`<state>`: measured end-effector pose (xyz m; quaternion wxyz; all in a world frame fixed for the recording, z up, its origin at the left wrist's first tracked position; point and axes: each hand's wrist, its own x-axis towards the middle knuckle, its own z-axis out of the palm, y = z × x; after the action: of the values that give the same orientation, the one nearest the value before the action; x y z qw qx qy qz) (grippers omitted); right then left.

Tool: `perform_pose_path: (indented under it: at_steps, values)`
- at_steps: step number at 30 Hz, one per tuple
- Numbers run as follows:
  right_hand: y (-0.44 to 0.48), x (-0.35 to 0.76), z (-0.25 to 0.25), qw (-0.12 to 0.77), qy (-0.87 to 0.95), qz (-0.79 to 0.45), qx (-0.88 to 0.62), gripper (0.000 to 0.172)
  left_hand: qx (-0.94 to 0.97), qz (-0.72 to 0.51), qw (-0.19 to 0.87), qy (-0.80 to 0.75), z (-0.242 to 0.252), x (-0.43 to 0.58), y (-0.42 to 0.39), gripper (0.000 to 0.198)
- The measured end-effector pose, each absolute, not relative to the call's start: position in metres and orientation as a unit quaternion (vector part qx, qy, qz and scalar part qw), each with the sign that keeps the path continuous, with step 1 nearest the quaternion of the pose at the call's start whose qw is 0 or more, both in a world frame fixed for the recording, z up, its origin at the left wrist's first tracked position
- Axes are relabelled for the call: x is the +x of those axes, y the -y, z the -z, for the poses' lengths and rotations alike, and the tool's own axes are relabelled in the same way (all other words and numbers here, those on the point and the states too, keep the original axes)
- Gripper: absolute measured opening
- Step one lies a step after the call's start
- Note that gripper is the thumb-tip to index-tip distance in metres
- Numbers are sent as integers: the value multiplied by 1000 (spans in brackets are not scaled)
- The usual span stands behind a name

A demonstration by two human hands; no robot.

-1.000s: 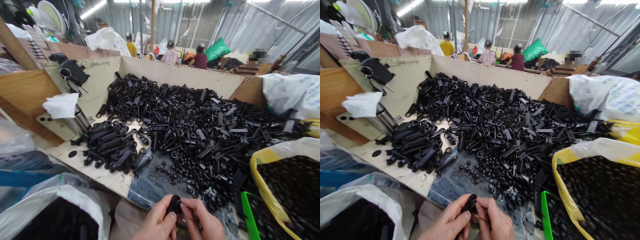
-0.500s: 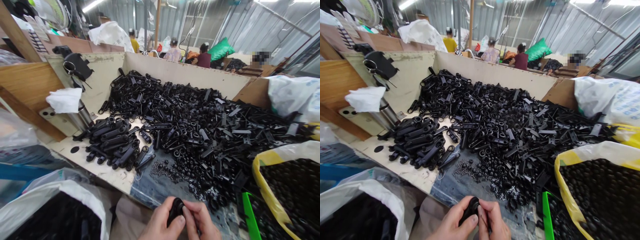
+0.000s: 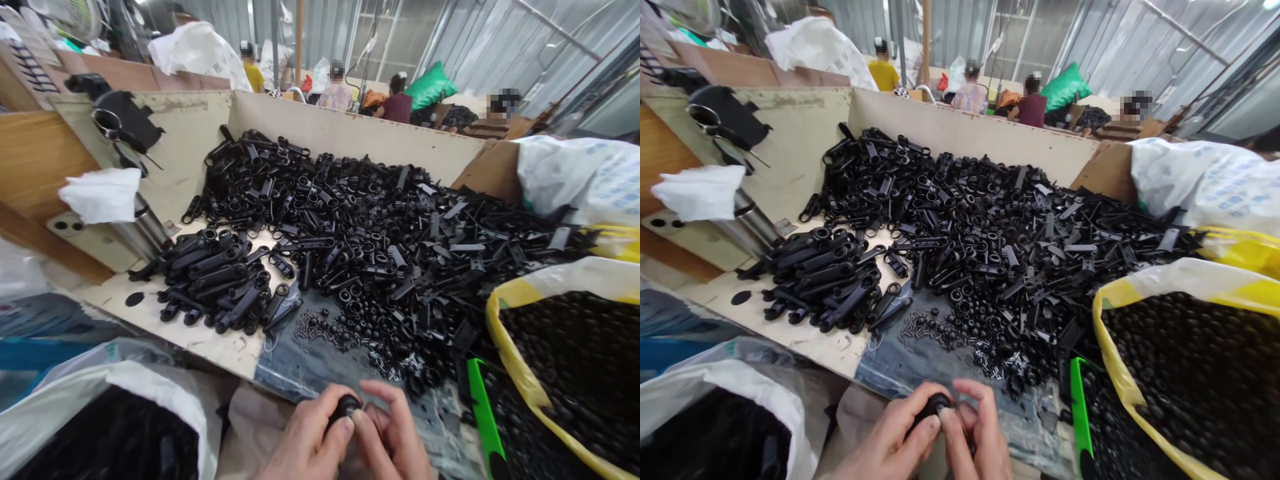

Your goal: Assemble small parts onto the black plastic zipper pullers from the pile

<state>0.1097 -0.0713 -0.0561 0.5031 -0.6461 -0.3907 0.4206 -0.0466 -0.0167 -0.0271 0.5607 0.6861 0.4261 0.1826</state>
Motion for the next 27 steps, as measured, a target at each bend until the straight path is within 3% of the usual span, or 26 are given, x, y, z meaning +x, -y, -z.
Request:
perform_pose_path:
  at_steps: [3,5,7,9,13,17,21,27]
  values:
    - [68,120,43,503,370,-490,-608,68,803,-203,438,-350,28,-54,13,33]
    - [66,126,39,483,396,-517,-586,58,880,-205,275,-330,34,-56,15,45]
    - [62,129,39,447,448,-514,-579,49,888,-201,202,-361,39,-57,18,61]
    - [56,129,42,413,493,-495,-585,46,825,-201,306,-430,42,-58,21,69]
    - [41,127,43,408,555,-446,-572,35,600,-166,587,-518,41,-64,21,46]
    - [25,126,29,425,604,-448,-504,29,473,-152,741,-451,31,-69,13,42]
    - [18,129,18,387,616,-468,-501,30,444,-107,785,-418,13,-72,5,48]
    - [22,132,18,325,627,-499,-502,24,363,-99,821,-429,19,-78,7,77]
